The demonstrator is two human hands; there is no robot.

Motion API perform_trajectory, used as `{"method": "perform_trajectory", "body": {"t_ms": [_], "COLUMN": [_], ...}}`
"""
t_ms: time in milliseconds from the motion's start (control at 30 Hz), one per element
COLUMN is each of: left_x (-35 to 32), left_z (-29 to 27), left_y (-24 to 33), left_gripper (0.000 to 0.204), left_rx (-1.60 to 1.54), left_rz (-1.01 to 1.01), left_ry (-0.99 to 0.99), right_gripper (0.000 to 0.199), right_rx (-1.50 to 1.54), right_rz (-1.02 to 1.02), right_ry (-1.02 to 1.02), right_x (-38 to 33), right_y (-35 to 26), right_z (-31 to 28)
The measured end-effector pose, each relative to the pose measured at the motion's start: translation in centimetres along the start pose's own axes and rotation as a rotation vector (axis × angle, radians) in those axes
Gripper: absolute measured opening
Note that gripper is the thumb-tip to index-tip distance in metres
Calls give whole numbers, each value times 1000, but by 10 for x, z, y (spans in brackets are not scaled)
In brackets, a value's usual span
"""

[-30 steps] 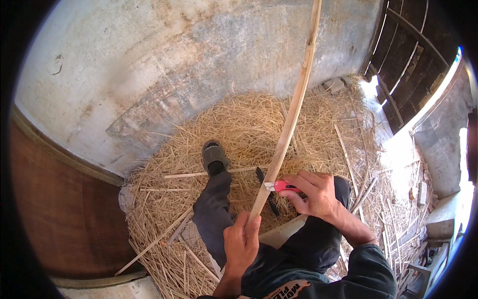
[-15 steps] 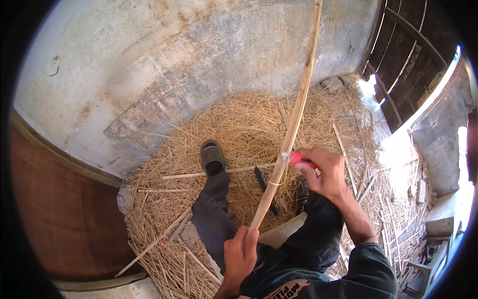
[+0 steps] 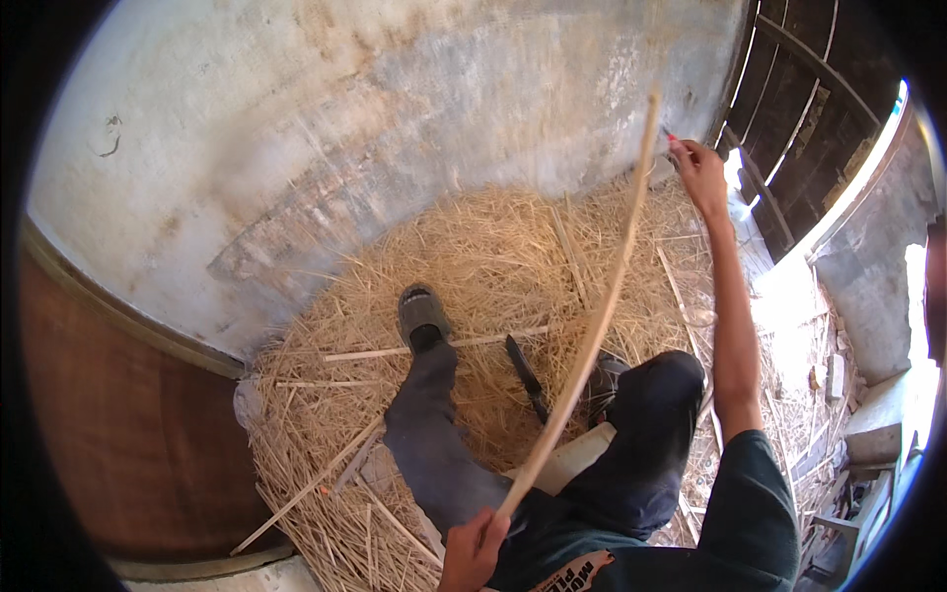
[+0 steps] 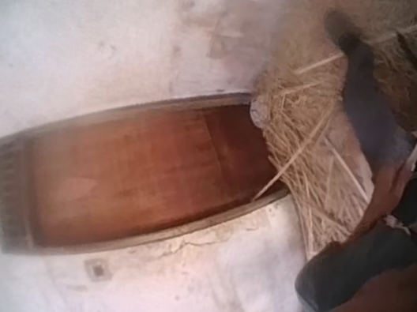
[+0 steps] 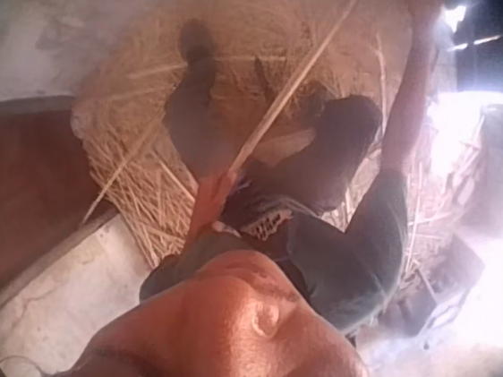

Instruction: The person sits on straw and uses a knife to shave and shape a long bamboo stick, then switches to a red utility knife to continue smoothing the surface. The person rotates the stick frequently to work on different sides.

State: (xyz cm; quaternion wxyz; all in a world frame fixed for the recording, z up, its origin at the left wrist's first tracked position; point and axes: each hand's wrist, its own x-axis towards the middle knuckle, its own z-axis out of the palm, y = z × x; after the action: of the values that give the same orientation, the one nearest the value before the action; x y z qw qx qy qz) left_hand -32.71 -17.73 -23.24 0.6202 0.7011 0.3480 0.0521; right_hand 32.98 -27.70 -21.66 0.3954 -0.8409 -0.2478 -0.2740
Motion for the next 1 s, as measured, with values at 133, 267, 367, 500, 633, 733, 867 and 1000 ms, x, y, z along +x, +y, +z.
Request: {"method": "perform_trajectory", "body": {"t_ms": [133, 267, 367, 500, 633, 733, 867, 1000], "left_x": [-9, 26, 46, 69, 87, 91, 97, 103], "left_z": [-18, -14, -20, -17, -6, 0, 6, 8], "left_y": [-34, -3, 0, 23, 27, 41, 66, 76], "left_gripper": [38, 36, 31, 25, 22, 22, 22, 24], "left_rx": [136, 118, 156, 138, 118, 151, 285, 237], "left_rz": [4, 1, 86, 210, 266, 266, 365, 330], "left_ry": [23, 177, 279, 336, 311, 275, 256, 221], "right_gripper": [51, 56, 57, 52, 42, 35, 34, 34], "right_rx": [93, 406, 749, 809, 875, 880, 875, 860], "right_rz": [-24, 105, 376, 288, 203, 270, 286, 323], "right_ry": [-195, -281, -540, -783, -819, -787, -693, -688], "right_x": [5, -36, -76, -115, -137, -143, -146, -144], "right_y": [-1, -26, -116, -184, -212, -222, -221, -217], "right_z": [9, 15, -9, -35, -42, -47, -47, -52]}}
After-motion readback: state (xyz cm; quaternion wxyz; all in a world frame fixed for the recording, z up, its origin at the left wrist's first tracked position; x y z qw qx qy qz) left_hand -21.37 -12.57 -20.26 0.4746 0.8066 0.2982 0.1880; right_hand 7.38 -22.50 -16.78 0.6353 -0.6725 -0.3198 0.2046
